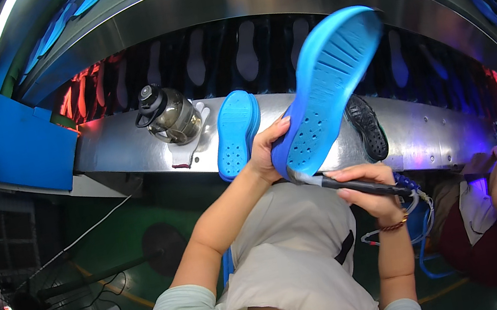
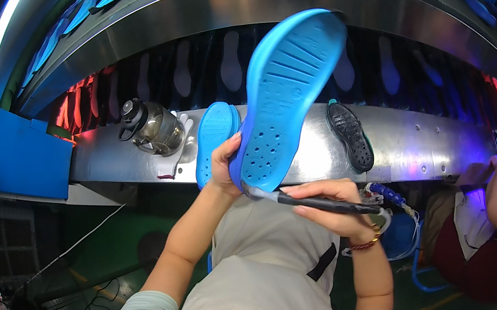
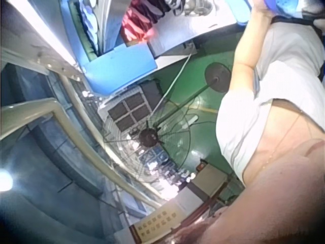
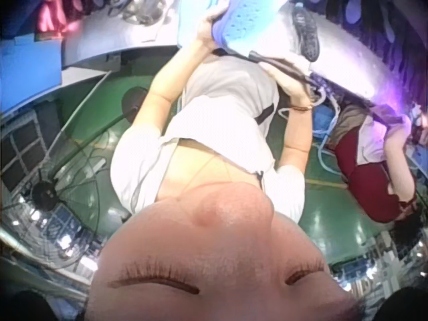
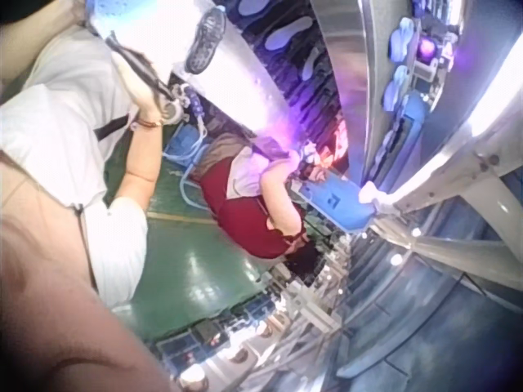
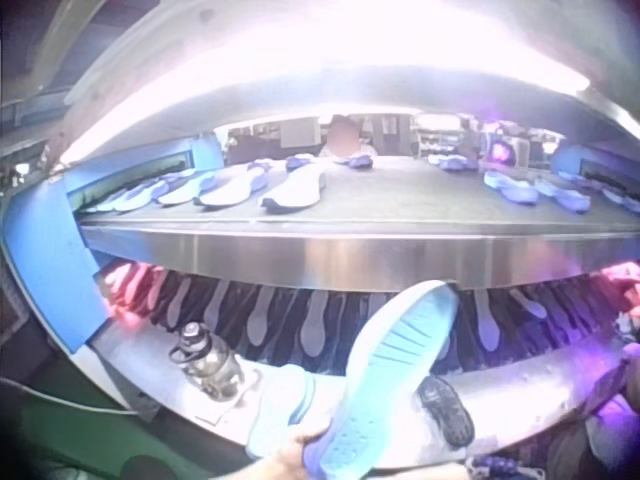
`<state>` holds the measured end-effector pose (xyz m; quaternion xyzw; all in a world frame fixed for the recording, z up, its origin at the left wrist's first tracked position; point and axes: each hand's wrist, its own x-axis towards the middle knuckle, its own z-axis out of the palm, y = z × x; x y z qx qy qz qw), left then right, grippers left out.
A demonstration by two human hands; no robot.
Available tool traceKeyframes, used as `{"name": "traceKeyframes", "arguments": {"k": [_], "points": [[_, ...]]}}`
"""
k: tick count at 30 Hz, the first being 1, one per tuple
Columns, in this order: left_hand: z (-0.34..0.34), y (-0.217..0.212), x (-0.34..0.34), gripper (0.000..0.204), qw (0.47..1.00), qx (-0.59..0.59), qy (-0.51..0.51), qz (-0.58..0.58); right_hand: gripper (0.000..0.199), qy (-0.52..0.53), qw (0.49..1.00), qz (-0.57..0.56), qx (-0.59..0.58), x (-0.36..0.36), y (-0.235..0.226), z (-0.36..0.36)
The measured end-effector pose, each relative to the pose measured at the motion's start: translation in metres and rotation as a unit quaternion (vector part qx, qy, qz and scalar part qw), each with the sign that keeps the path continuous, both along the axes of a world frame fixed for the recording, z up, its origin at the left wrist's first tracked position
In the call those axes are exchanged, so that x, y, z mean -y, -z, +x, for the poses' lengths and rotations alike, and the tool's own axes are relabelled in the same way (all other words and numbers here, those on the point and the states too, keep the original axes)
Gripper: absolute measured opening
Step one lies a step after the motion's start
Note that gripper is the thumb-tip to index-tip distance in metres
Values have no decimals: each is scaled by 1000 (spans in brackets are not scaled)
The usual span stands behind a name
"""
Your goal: The person takes shoe soles from an overhead conveyor belt and applies adhesive to them using a brush applicator.
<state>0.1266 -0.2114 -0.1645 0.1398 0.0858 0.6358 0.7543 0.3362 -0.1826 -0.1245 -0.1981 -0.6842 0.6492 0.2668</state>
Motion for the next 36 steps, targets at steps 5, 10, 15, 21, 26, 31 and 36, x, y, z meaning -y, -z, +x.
{"name": "traceKeyframes", "arguments": {"k": [5,10,15,21,26,31,36], "points": [[-5,-22,-8,53,989,-103,109,-7,22,-37,995,88,15,-20,-13,4],[-10,-31,-6,55,946,-224,214,-102,20,-216,962,167,31,-25,-29,12],[-2,-43,-13,56,890,-319,295,-136,19,-160,968,192,23,-36,-30,14],[-11,-43,-1,55,868,-375,276,-172,20,-207,950,225,67,-42,-50,22],[-23,-52,1,56,864,-392,289,-129,19,-200,958,199,46,-42,-32,22],[-33,-50,11,57,890,-351,233,-173,21,-94,974,207,7,-43,-34,28],[-46,-49,16,57,891,-356,229,-165,22,-137,973,175,57,-40,-17,38]]}}
